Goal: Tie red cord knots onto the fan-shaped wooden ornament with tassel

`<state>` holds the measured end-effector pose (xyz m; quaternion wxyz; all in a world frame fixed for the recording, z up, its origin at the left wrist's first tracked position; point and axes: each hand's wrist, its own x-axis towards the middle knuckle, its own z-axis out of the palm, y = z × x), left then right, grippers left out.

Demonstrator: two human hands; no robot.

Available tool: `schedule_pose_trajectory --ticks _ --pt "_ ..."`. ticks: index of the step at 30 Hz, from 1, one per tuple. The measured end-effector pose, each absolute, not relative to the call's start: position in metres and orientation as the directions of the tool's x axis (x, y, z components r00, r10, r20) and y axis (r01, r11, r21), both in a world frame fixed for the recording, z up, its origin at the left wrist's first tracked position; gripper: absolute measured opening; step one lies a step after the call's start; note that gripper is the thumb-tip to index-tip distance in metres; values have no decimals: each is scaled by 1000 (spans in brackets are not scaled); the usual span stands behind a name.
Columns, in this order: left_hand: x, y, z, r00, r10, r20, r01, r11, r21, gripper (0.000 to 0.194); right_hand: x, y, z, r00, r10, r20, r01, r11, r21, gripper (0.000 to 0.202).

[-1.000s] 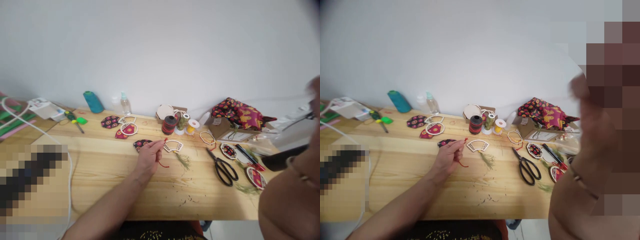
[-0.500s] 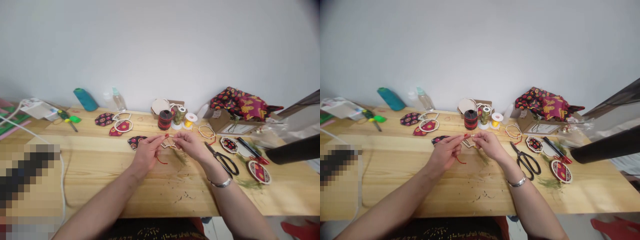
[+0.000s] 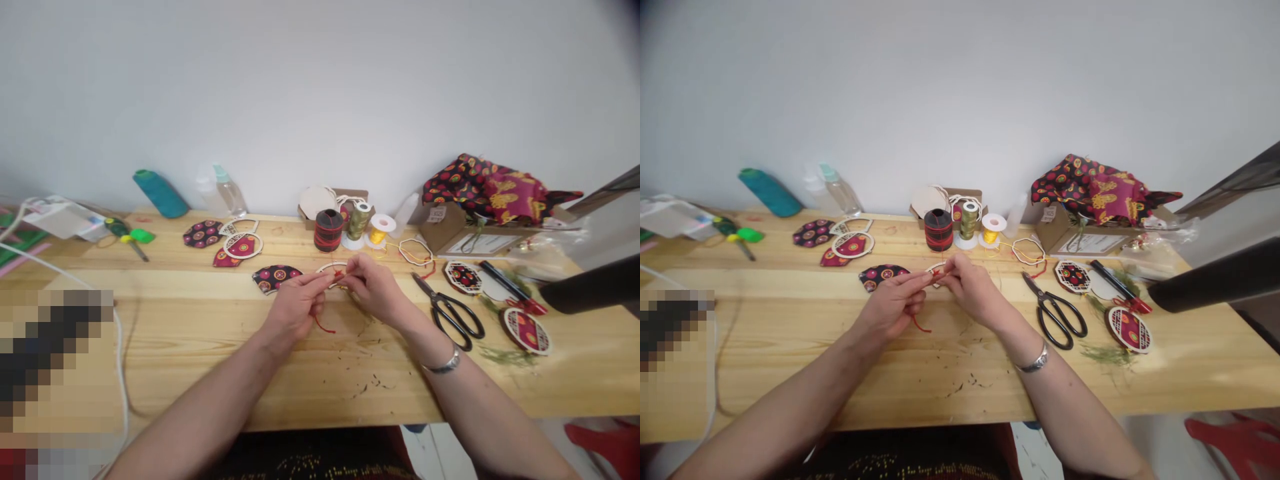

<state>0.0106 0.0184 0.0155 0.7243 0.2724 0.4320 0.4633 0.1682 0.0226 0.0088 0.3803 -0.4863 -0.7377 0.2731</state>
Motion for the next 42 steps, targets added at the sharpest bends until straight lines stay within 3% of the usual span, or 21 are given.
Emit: schedule_pose_trajectory --ticks 9,20,26,33,42 --pt "12 18 15 184 911 -370 -407 413 815 32 171 22 11 -310 917 252 497 382 -779 19" --pt "15 17 11 91 923 -374 -360 381 852 30 172 21 12 -299 922 247 498 371 -783 20" --pt "13 18 10 29 937 -348 -363 334 870 28 174 23 8 -320 912 255 513 393 -763 45" --pt "13 20 5 -6 946 -325 -354 302 885 28 174 23 11 -320 886 336 614 464 -638 13" --pt "7 23 6 -54 961 -272 -356 236 904 24 179 22 13 -343 859 382 663 509 -549 13"
